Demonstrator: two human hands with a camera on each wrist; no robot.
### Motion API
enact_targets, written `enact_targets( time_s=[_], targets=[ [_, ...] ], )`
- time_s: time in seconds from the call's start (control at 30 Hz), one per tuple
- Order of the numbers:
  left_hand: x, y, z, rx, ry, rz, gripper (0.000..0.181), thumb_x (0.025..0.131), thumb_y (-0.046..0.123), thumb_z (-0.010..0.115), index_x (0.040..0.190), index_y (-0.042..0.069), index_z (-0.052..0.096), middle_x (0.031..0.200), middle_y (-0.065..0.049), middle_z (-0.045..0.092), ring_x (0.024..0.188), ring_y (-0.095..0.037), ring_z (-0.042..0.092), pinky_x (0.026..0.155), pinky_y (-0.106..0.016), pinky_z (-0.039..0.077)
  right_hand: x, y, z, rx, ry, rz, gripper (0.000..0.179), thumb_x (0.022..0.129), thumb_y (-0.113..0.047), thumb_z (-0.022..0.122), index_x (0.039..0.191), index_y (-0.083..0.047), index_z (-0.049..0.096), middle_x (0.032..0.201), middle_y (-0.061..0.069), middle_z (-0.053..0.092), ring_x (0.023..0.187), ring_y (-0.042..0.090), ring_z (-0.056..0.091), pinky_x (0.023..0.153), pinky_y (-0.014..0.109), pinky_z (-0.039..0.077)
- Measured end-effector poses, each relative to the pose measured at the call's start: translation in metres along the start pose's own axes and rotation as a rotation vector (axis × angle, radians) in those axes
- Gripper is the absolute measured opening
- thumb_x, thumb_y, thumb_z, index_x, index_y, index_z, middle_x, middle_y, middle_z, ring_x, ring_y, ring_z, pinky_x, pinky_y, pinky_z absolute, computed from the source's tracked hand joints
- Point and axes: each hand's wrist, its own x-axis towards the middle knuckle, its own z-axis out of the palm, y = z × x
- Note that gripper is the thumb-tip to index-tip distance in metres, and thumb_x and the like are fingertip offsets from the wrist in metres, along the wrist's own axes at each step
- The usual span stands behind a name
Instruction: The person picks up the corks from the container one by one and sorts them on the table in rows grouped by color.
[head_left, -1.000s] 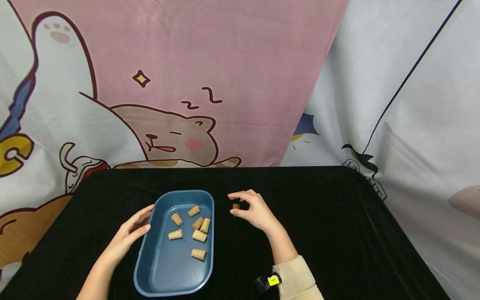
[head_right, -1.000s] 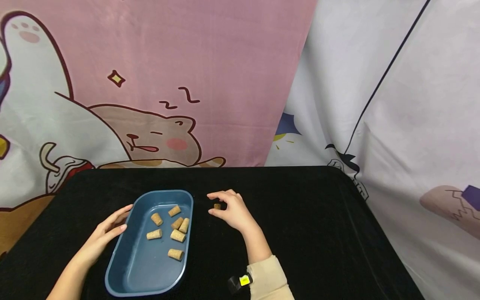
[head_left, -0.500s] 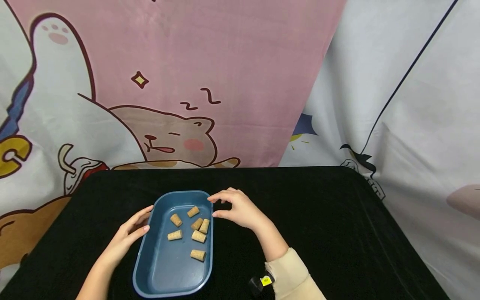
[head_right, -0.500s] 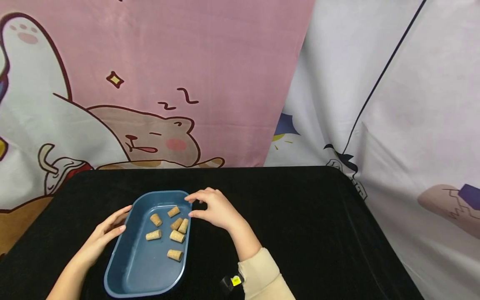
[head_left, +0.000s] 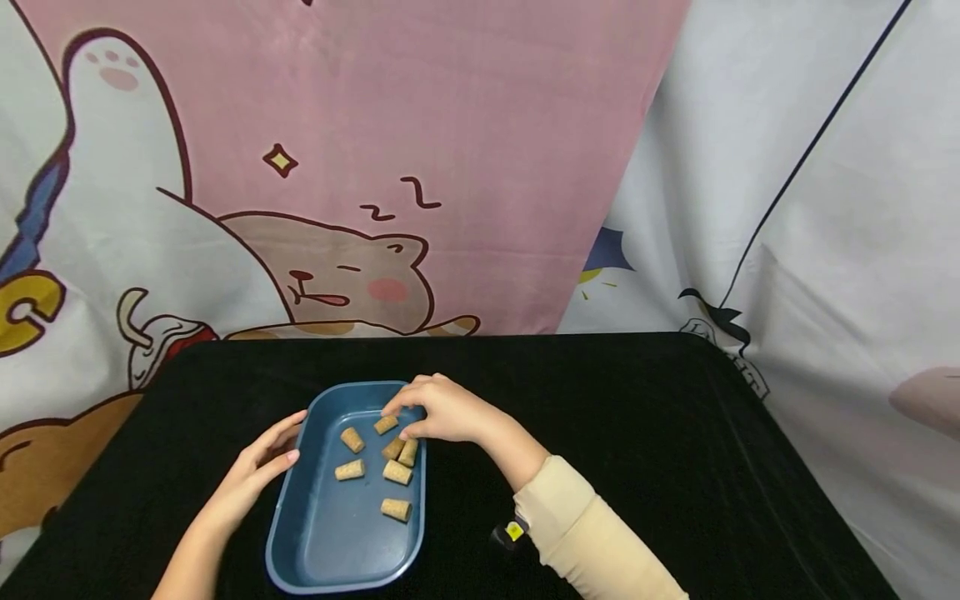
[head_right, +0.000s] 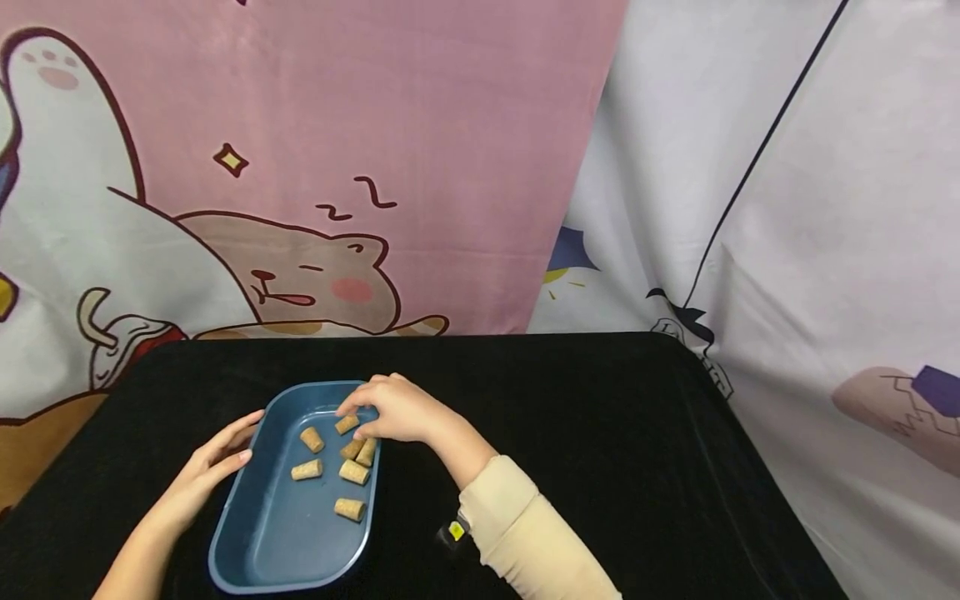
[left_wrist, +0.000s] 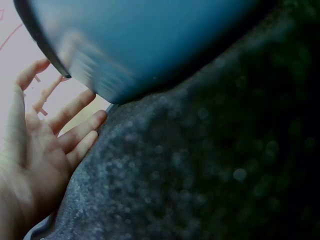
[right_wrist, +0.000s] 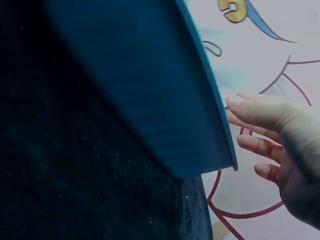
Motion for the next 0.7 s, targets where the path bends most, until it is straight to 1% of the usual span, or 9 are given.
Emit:
enact_targets(
  time_s=[0.07,0.23,0.3,0.37,0.43,0.53,0.7],
  targets=[
    [0.0,0.0,0.0,0.003,0.004,-0.001,0.05,0.102,0.017,0.046,0.149,0.008,0.031,0.14,-0.024,0.044,0.111,0.001,0.05,0.085,-0.029,0.047,0.006,0.0,0.0,0.0,-0.034,-0.008,0.033,0.085,-0.02,0.073,0.118,-0.018,0.068,0.113,-0.007,0.065,0.106,0.007,0.051,0.093,0.026,0.038],
    [-0.001,0.001,0.0,0.014,0.005,-0.021,0.051,0.101,0.018,0.047,0.149,0.008,0.031,0.141,-0.024,0.043,0.111,0.002,0.05,0.085,-0.031,0.046,0.019,-0.001,0.001,0.002,-0.14,-0.002,0.032,0.086,-0.015,0.073,0.117,-0.016,0.069,0.111,-0.008,0.066,0.108,0.01,0.054,0.093,0.022,0.039],
    [-0.001,0.001,0.0,0.018,0.005,-0.029,0.051,0.101,0.019,0.047,0.149,0.009,0.031,0.141,-0.024,0.043,0.111,0.002,0.049,0.086,-0.033,0.045,0.024,-0.003,0.002,-0.002,-0.183,0.012,0.03,0.086,-0.013,0.072,0.116,-0.016,0.07,0.11,-0.01,0.066,0.107,0.01,0.054,0.092,0.021,0.04],
    [-0.001,0.001,0.0,0.022,0.006,-0.032,0.052,0.101,0.02,0.047,0.149,0.01,0.031,0.142,-0.023,0.042,0.111,0.003,0.049,0.086,-0.034,0.045,0.028,-0.004,0.004,0.002,-0.22,0.034,0.029,0.085,-0.011,0.072,0.113,-0.016,0.071,0.108,-0.011,0.066,0.104,0.007,0.055,0.09,0.019,0.041],
    [-0.001,0.0,0.0,0.024,0.006,-0.026,0.052,0.101,0.019,0.047,0.149,0.01,0.03,0.142,-0.024,0.042,0.111,0.003,0.049,0.086,-0.034,0.045,0.032,-0.006,0.005,0.005,-0.256,0.058,0.028,0.085,-0.01,0.073,0.112,-0.016,0.071,0.106,-0.011,0.066,0.102,0.005,0.056,0.088,0.019,0.042],
    [-0.001,-0.001,0.0,0.021,0.006,-0.004,0.051,0.101,0.017,0.046,0.149,0.009,0.031,0.141,-0.024,0.042,0.112,0.002,0.049,0.086,-0.03,0.046,0.037,-0.008,0.008,0.009,-0.299,0.091,0.027,0.083,-0.008,0.074,0.109,-0.017,0.072,0.102,-0.01,0.067,0.098,0.004,0.057,0.086,0.019,0.043],
    [0.0,-0.001,0.0,0.002,0.004,0.023,0.049,0.102,0.015,0.046,0.148,0.007,0.032,0.141,-0.025,0.042,0.113,0.002,0.049,0.086,-0.027,0.046,0.042,-0.008,0.013,-0.026,-0.349,0.103,0.024,0.083,-0.008,0.075,0.104,-0.019,0.074,0.096,-0.011,0.066,0.095,0.007,0.056,0.084,0.02,0.043]
  ],
)
